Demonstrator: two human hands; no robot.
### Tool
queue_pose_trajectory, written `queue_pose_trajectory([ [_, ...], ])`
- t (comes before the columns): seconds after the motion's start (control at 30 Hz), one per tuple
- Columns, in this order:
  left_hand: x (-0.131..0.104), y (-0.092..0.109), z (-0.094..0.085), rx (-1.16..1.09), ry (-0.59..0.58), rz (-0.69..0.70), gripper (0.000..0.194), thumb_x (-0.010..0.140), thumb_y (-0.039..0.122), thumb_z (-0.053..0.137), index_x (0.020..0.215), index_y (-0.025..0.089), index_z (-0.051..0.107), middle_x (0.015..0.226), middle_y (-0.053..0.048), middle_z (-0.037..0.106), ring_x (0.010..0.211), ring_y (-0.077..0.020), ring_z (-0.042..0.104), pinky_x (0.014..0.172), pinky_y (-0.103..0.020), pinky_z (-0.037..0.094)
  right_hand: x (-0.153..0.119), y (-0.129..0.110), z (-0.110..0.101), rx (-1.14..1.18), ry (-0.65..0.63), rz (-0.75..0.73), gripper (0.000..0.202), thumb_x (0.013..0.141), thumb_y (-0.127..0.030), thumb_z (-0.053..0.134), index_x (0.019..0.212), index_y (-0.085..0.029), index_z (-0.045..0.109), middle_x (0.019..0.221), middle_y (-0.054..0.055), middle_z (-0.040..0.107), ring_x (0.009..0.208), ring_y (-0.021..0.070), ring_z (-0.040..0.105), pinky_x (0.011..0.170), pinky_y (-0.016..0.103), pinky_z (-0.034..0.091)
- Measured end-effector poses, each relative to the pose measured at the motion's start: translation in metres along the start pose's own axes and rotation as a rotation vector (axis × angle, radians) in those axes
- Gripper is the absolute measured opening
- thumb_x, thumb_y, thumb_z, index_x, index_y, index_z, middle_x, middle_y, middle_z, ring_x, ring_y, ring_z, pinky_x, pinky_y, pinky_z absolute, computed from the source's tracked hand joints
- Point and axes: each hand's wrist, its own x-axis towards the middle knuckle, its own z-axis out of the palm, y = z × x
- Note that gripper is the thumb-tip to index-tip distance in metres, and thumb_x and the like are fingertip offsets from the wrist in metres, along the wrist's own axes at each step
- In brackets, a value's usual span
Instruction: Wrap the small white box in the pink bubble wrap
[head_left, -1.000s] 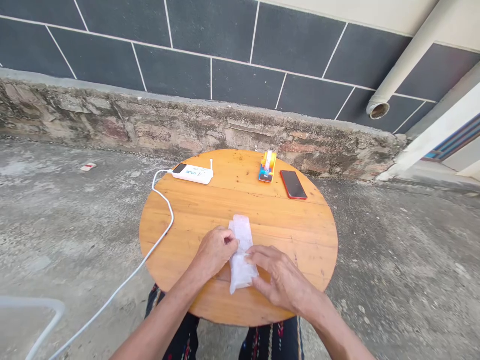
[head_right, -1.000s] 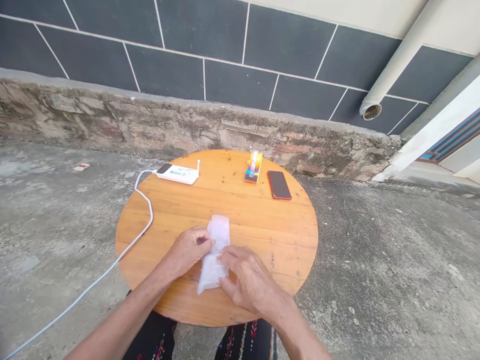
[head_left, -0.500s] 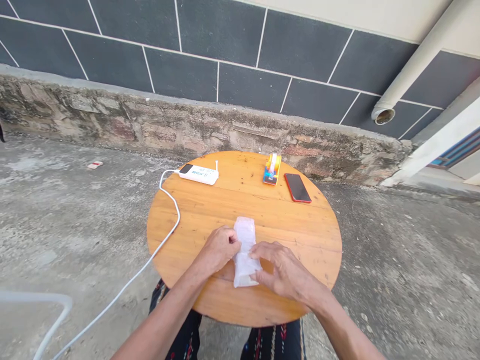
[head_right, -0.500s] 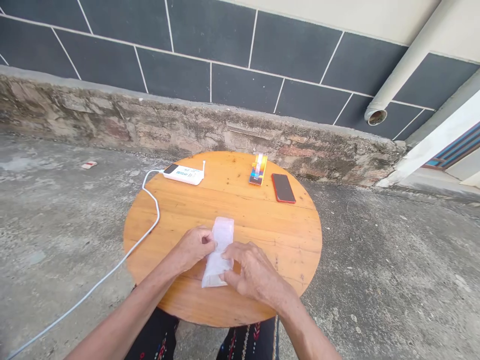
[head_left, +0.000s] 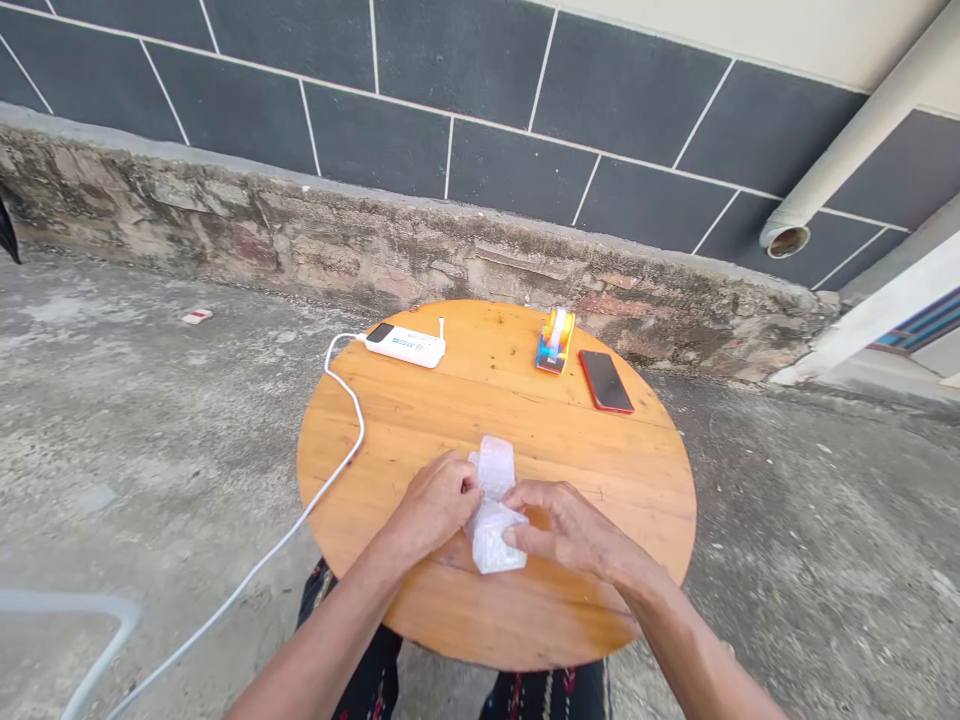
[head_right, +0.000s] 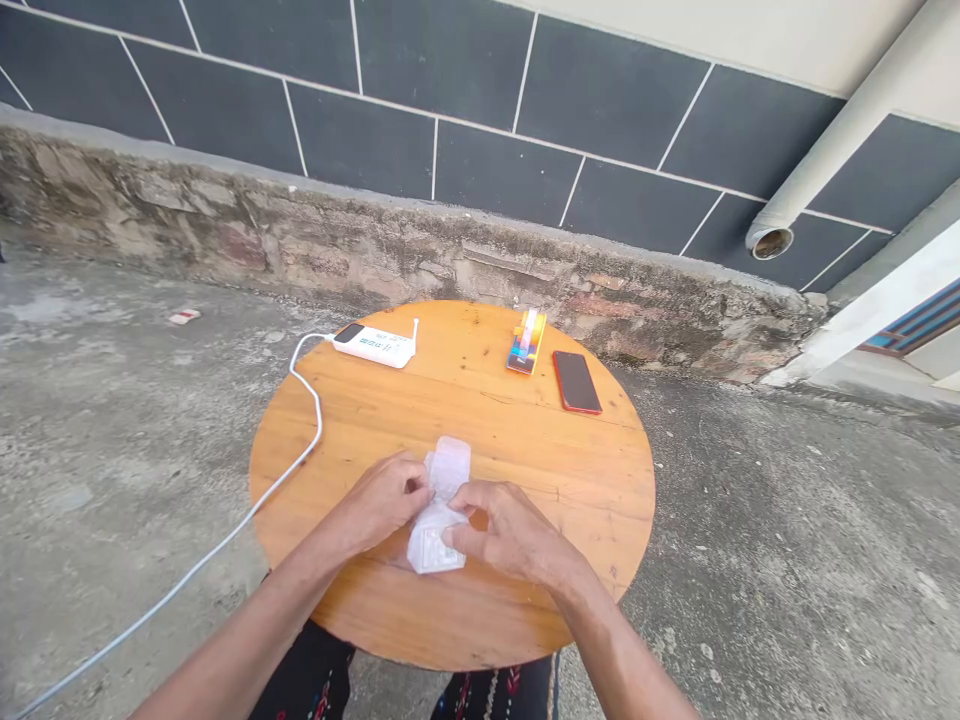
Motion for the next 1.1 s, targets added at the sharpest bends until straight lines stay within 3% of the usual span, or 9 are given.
queue_pose_trajectory([
  [0.1, -0.004, 0.001, 0.000, 0.024, 0.016, -0.027, 0.015, 0.073, 0.017, 0.052, 0.059, 0.018, 0.054, 0.068, 0.000, 0.057, 0.069, -0.0153, 0.053, 0.062, -0.025, 0.033, -0.005, 0.002, 0.004, -0.025, 0.001, 0.014, 0.013, 0.085, -0.028, 0.060, 0.094, -0.021, 0.065, 0.087, -0.001, 0.067, 0.078, 0.0166, 0.060, 0.071, 0.025, 0.045],
  [0.33, -0.018, 0.004, 0.000, -0.059, 0.002, -0.091, 0.019, 0.076, 0.021, 0.046, 0.060, 0.019, 0.056, 0.056, 0.001, 0.057, 0.056, -0.0137, 0.052, 0.052, -0.023, 0.029, -0.023, 0.007, 0.019, -0.120, 0.143, -0.081, 0.025, 0.082, -0.025, 0.061, 0.107, -0.023, 0.060, 0.115, 0.005, 0.062, 0.101, 0.0228, 0.057, 0.089, 0.037, 0.042],
  [0.53, -0.013, 0.001, 0.002, -0.095, -0.080, -0.134, 0.017, 0.075, 0.019, 0.045, 0.062, 0.018, 0.056, 0.051, 0.003, 0.057, 0.045, -0.0120, 0.052, 0.048, -0.022, 0.030, -0.013, 0.001, 0.009, -0.105, 0.059, 0.009, 0.021, 0.080, -0.024, 0.064, 0.101, -0.024, 0.062, 0.101, 0.000, 0.066, 0.090, 0.0204, 0.058, 0.081, 0.033, 0.044],
  [0.67, -0.011, 0.000, 0.001, -0.083, -0.049, -0.116, 0.012, 0.074, 0.019, 0.048, 0.064, 0.019, 0.056, 0.056, 0.002, 0.058, 0.051, -0.0129, 0.054, 0.050, -0.023, 0.032, -0.006, -0.002, 0.004, -0.059, 0.004, -0.001, 0.012, 0.082, -0.025, 0.062, 0.094, -0.022, 0.064, 0.090, -0.001, 0.066, 0.083, 0.0183, 0.060, 0.075, 0.028, 0.045],
  [0.77, -0.019, 0.001, -0.004, -0.084, 0.055, -0.035, 0.011, 0.077, 0.019, 0.049, 0.078, 0.020, 0.059, 0.068, 0.001, 0.061, 0.065, -0.0150, 0.056, 0.058, -0.023, 0.036, -0.009, 0.003, 0.008, -0.047, 0.047, -0.062, 0.015, 0.083, -0.024, 0.062, 0.097, -0.022, 0.063, 0.100, 0.001, 0.066, 0.092, 0.0194, 0.061, 0.083, 0.031, 0.045],
  [0.87, -0.035, -0.004, -0.006, -0.090, 0.109, 0.137, 0.026, 0.083, 0.014, 0.042, 0.100, 0.021, 0.061, 0.084, -0.002, 0.061, 0.077, -0.0163, 0.056, 0.067, -0.025, 0.040, -0.018, 0.012, 0.017, -0.070, 0.120, -0.141, 0.022, 0.082, -0.024, 0.062, 0.104, -0.024, 0.061, 0.113, 0.005, 0.063, 0.103, 0.0216, 0.059, 0.091, 0.037, 0.044],
  [1.0, -0.053, -0.010, -0.006, -0.017, -0.001, 0.258, 0.043, 0.086, 0.010, 0.036, 0.121, 0.027, 0.056, 0.089, -0.003, 0.057, 0.078, -0.0154, 0.055, 0.069, -0.025, 0.040, -0.031, 0.020, 0.028, -0.141, 0.169, -0.219, 0.028, 0.084, -0.023, 0.059, 0.112, -0.025, 0.056, 0.122, 0.009, 0.058, 0.112, 0.0237, 0.055, 0.092, 0.042, 0.044],
  [1.1, -0.055, -0.009, -0.004, 0.061, -0.048, 0.259, 0.043, 0.087, 0.010, 0.037, 0.121, 0.029, 0.055, 0.087, -0.002, 0.056, 0.077, -0.0155, 0.056, 0.066, -0.024, 0.039, -0.038, 0.019, 0.033, -0.201, 0.191, -0.241, 0.031, 0.085, -0.019, 0.056, 0.115, -0.024, 0.054, 0.125, 0.011, 0.056, 0.112, 0.0242, 0.054, 0.092, 0.042, 0.045],
])
